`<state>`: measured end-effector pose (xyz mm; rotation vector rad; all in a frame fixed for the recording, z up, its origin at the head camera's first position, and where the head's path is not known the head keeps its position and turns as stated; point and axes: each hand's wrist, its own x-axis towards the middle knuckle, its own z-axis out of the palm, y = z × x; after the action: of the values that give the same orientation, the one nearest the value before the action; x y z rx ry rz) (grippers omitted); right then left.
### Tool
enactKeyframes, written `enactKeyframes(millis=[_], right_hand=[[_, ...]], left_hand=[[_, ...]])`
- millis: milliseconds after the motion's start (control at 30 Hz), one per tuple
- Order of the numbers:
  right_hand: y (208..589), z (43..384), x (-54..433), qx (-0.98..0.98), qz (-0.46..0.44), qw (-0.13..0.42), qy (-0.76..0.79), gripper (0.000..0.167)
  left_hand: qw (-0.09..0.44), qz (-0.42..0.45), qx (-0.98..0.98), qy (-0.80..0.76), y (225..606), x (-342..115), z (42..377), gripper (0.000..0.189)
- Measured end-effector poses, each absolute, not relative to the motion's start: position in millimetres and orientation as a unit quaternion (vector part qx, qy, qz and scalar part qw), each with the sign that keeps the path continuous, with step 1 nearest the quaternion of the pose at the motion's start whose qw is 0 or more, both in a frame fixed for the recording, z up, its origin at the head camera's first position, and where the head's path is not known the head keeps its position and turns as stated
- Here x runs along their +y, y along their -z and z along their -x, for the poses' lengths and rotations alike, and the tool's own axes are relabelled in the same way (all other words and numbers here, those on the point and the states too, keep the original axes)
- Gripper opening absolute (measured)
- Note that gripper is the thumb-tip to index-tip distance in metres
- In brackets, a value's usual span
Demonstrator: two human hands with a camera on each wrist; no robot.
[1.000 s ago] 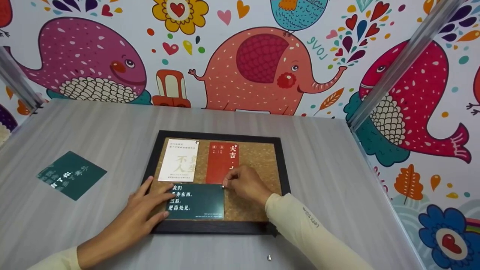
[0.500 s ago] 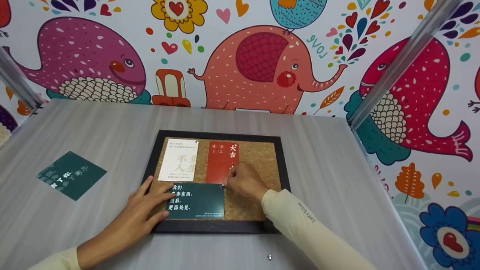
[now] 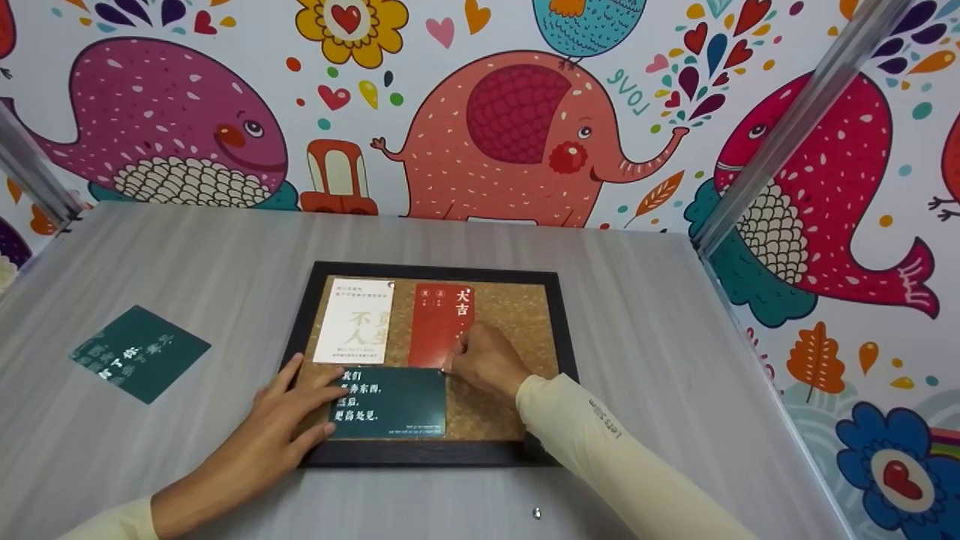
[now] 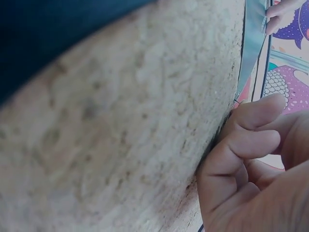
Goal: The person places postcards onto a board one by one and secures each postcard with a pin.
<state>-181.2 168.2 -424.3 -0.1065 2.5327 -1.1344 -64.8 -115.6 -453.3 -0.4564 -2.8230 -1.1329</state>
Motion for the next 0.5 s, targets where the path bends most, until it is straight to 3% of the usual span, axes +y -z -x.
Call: enactKeyframes(millis=[500], right_hand=[[425.3, 182.4, 165.4, 0.914, 0.077, 0.169, 0.361, 0.023]], left_hand=[[0.033, 0.149, -0.917, 0.367, 453.8, -116.1, 65.3, 0.038]])
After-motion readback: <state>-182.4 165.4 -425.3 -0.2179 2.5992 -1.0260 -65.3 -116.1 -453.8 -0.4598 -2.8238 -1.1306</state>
